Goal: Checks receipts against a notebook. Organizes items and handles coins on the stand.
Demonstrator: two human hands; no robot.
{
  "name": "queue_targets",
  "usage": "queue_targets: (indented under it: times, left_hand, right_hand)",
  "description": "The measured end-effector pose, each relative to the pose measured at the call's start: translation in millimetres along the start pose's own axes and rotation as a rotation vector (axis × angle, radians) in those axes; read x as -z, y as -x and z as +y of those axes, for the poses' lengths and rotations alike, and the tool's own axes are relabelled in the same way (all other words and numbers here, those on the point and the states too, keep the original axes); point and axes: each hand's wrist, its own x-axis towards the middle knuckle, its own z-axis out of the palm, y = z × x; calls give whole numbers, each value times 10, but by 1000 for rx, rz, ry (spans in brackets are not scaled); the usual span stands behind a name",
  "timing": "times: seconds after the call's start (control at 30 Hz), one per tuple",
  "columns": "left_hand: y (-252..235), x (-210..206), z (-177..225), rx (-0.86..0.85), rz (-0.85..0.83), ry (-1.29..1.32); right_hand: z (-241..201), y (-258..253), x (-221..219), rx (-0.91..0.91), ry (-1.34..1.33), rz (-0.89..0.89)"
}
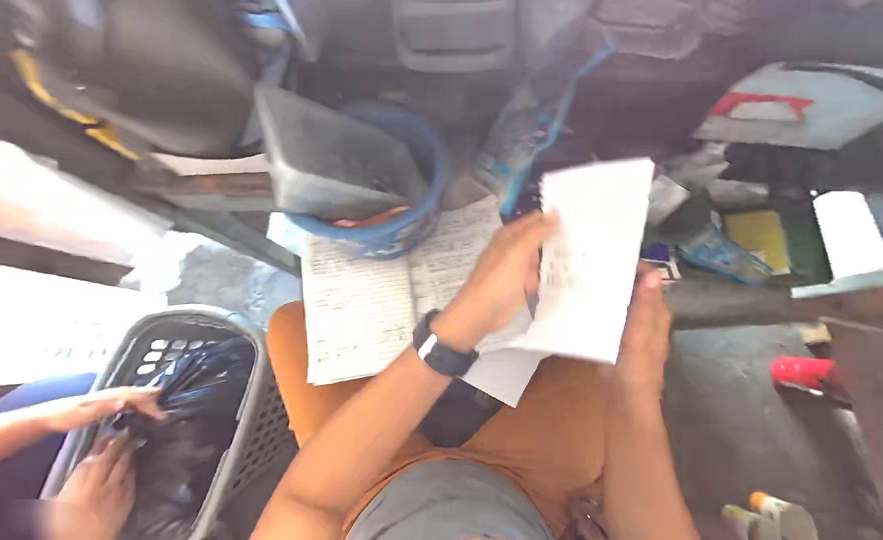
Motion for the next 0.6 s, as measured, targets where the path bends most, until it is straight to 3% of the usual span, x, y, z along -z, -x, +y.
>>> queue_targets:
  times: [0.1, 0.23, 0.33, 0.47, 0.6]
  left_hand:
    - [407, 174, -145, -48, -31, -128]
    - [894, 519, -257, -91, 155, -225]
    - [1046, 686, -296, -35, 303, -165]
    - [1170, 771, -263, -85, 319, -38]
    - [1331, 909, -322, -214, 314, -49]
  right_hand:
    - [-55, 120, 1, -113, -137, -102]
    - [-73, 347, -241, -90, -104, -409]
    - [-139, 483, -546, -40, -15, -388]
    - [-208, 494, -748, -28, -15, -371]
    - [-250, 477, -827, -36, -15, -519]
